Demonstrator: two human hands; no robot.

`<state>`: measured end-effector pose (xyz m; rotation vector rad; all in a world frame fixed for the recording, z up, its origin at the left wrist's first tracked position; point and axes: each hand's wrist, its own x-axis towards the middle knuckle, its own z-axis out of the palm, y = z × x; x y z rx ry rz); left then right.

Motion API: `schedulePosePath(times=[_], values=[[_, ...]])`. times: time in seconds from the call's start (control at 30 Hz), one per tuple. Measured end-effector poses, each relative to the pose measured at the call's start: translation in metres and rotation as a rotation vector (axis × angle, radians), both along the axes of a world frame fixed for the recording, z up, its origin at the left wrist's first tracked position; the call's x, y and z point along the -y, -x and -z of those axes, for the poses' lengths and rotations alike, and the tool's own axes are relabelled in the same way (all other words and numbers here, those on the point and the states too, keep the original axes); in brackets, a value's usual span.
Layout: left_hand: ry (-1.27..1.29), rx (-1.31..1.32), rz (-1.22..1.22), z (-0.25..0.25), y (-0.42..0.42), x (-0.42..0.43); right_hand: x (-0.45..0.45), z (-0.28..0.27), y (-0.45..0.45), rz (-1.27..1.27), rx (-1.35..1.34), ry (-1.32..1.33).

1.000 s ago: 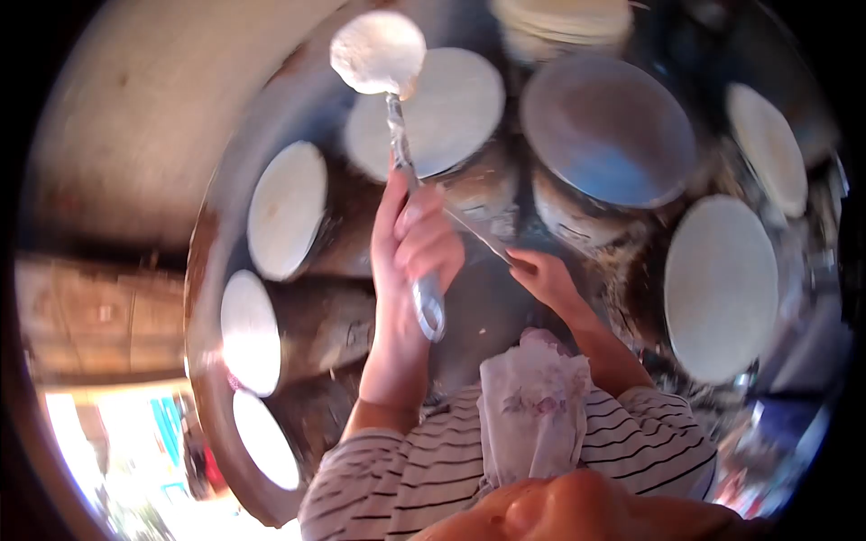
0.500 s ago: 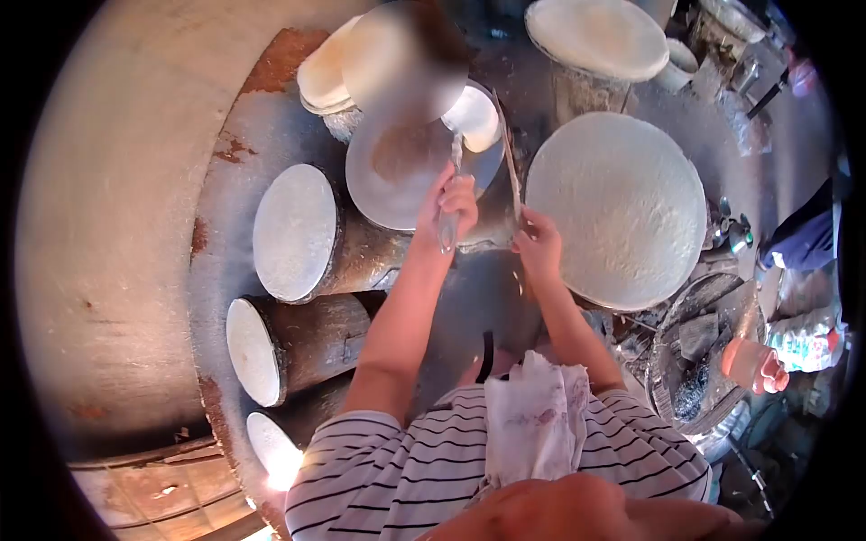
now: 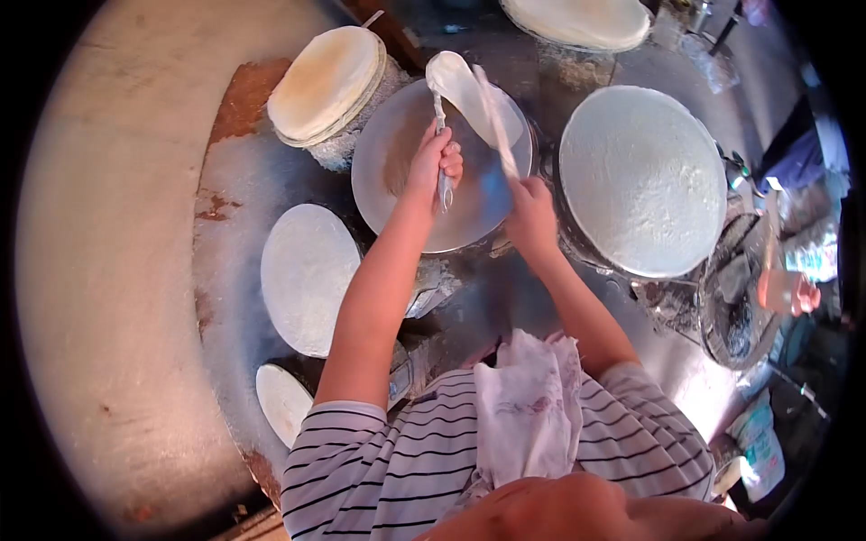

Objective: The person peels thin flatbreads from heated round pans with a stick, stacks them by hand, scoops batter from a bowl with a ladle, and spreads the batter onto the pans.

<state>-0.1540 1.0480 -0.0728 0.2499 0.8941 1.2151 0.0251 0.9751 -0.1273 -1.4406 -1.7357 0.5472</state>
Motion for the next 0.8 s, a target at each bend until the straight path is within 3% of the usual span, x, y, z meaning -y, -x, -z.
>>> schedulePosePath(times=[0.13,0.23,0.4,0.6,0.7,0.8], values=[[-0.098,-0.358,0.122,0.002,0.032,-0.014,-0.028,-0.014,0.018,0.106,0.172,-0.106],[-0.080,-0.564,0.188,-0.004,0.063,0.004,0.008,-0.007,-0.001,0.168,0.218,-0.105],[-0.163,-0.851,0.220,0.016,0.088,0.003,-0.019,-0.001,0.045,0.044,0.087,-0.136],[-0.099,-1.225,0.277,0.018,0.130,0.029,-0.010,-0.008,-0.004,0.071,0.218,-0.059],[-0.234,-1.551,0.234,0.035,0.144,0.025,-0.027,-0.002,0.027,-0.042,0.137,-0.109],[-0.143,-1.628,0.162,0.021,0.141,0.041,-0.056,-0.016,0.030,-0.120,0.213,-0.149]])
